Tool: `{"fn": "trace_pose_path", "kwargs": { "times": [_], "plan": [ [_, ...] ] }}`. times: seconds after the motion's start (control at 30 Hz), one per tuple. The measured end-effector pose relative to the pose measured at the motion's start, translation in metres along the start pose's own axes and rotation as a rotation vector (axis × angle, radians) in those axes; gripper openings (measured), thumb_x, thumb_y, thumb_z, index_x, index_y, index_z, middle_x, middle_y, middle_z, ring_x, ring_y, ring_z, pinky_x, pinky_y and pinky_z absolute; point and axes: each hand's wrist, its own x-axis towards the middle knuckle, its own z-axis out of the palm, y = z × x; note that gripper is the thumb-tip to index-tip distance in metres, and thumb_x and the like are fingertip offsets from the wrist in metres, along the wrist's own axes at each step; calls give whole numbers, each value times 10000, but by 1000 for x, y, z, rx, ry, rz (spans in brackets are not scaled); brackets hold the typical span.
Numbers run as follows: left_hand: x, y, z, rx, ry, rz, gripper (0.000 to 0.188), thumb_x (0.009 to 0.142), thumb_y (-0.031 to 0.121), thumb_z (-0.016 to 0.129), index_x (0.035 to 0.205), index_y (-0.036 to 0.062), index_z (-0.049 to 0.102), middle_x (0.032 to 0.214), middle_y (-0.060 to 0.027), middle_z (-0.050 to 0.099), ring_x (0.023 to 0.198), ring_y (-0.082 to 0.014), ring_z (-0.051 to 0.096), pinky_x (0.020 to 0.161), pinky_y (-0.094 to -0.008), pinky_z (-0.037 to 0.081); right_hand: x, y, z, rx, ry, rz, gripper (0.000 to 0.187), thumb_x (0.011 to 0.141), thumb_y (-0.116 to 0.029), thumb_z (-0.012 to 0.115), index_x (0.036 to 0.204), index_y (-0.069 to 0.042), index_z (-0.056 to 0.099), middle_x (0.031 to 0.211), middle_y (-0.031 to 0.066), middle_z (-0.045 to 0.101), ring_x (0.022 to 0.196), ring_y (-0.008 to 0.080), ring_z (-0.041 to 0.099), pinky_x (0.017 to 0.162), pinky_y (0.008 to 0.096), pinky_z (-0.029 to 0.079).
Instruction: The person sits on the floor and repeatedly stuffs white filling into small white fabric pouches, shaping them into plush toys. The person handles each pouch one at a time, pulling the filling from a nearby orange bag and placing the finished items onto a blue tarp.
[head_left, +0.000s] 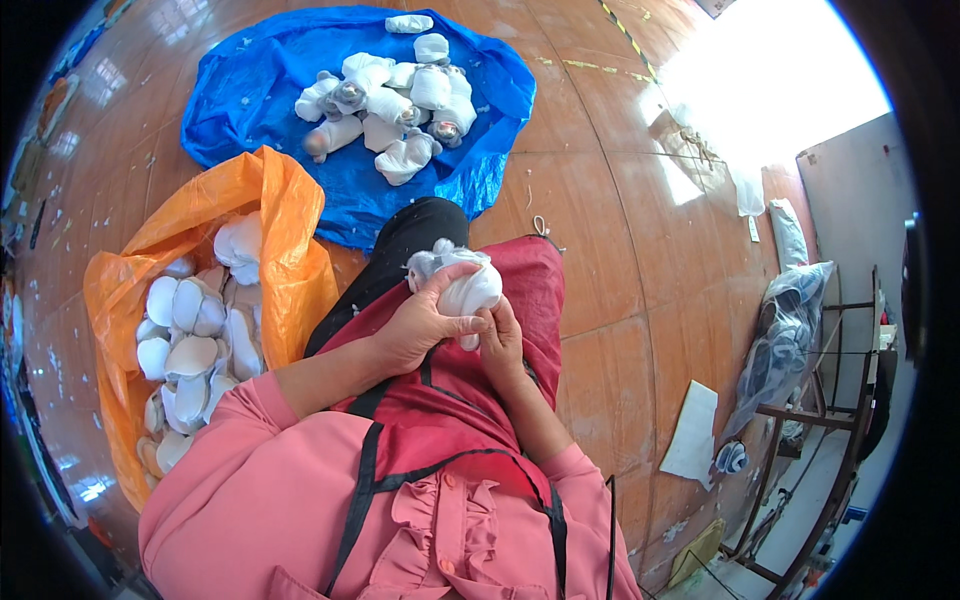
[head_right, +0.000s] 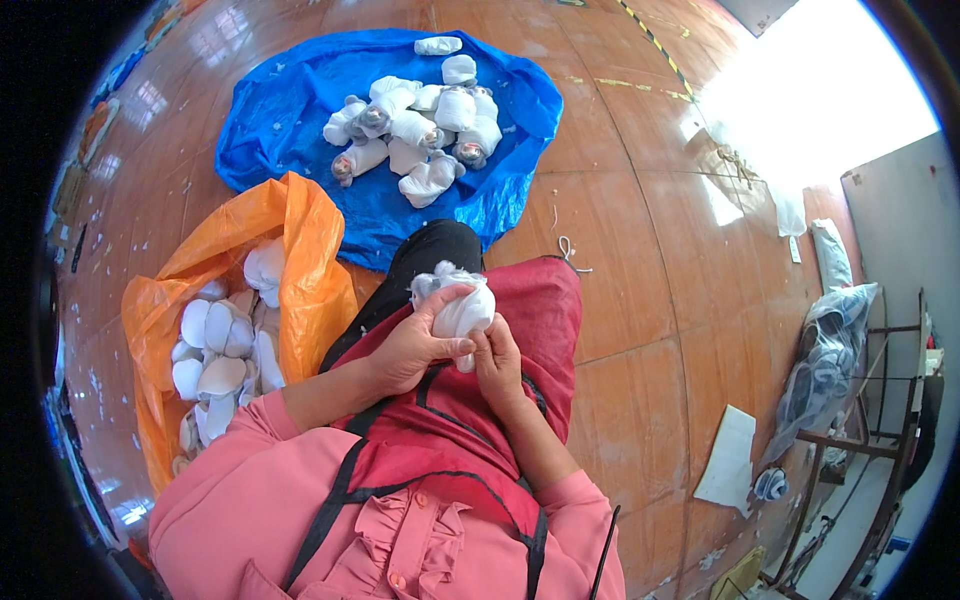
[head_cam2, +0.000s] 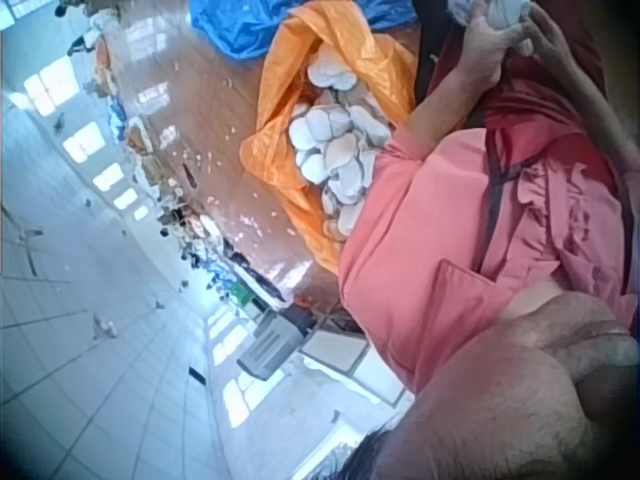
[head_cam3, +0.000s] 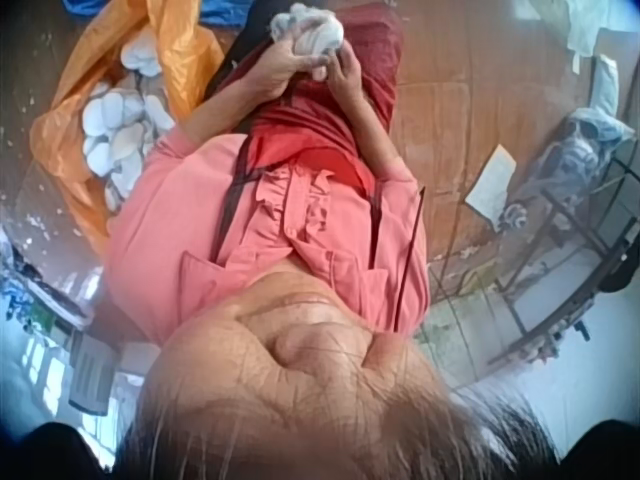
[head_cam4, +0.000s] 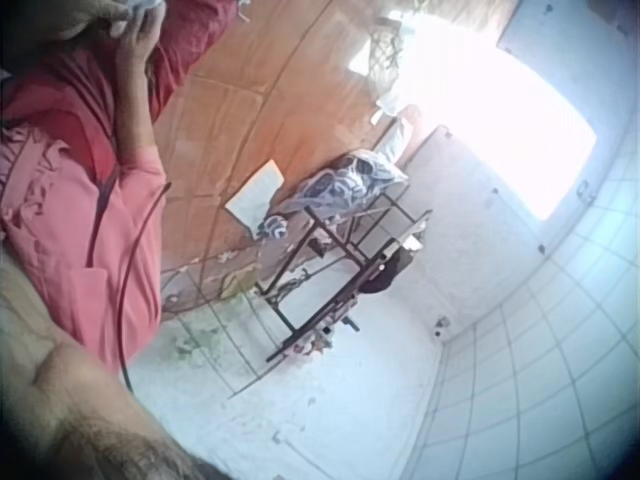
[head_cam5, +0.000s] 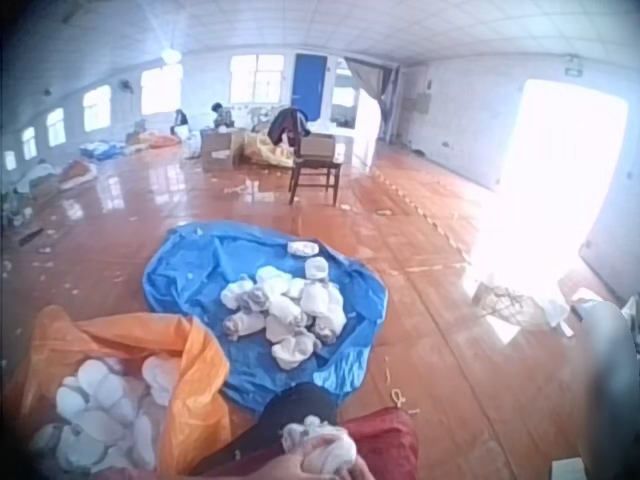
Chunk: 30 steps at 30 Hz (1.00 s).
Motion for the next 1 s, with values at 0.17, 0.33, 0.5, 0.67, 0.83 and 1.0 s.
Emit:
{"fn": "trace_pose_path", "kwargs": {
  "times": [0.17,0.33,0.5,0.67,0.83,1.0],
  "plan": [
    [8,-8,-2,109,124,78,475,875,15,688,1324,112,566,1289,-53,543,1156,-157,526,973,-295,450,-5,13,-1,-71,-35,-45,322,1026,-107,461,1331,-11,496,1250,89,565,1183,178,514,1020,320,390],
    [12,-16,-6,161,187,176,430,893,27,670,1313,83,594,1278,-56,582,1146,-148,538,987,-293,438,-4,17,-5,-88,-77,36,245,1031,-103,450,1237,-3,534,1100,38,578,1023,127,528,913,271,428],
    [14,-14,-11,143,144,152,440,905,-1,641,1332,84,582,1304,-60,579,1150,-153,545,998,-291,437,-3,11,-3,-50,-74,40,200,1032,-107,449,1169,-4,552,999,-2,562,920,89,503,835,246,435],
    [9,-7,-10,-85,89,12,450,903,-45,615,1332,85,583,1323,-65,573,1183,-170,542,1017,-301,439,-2,15,-4,73,-40,58,226,1030,-100,446,1202,0,553,1056,4,587,971,92,529,870,241,434],
    [6,-7,-12,-26,97,27,459,894,-59,616,1331,76,582,1319,-73,582,1191,-175,547,1017,-305,444,-2,20,-15,157,-108,163,319,1053,-203,418,1268,2,536,1151,28,595,1046,107,541,937,260,426],
    [0,-9,-12,560,33,293,440,868,-27,665,1292,81,622,1264,-71,631,1165,-165,576,1022,-296,436,8,-14,-9,103,-69,230,445,1071,-349,347,1283,-3,530,1197,34,581,1074,122,536,961,292,427]
  ]
}}
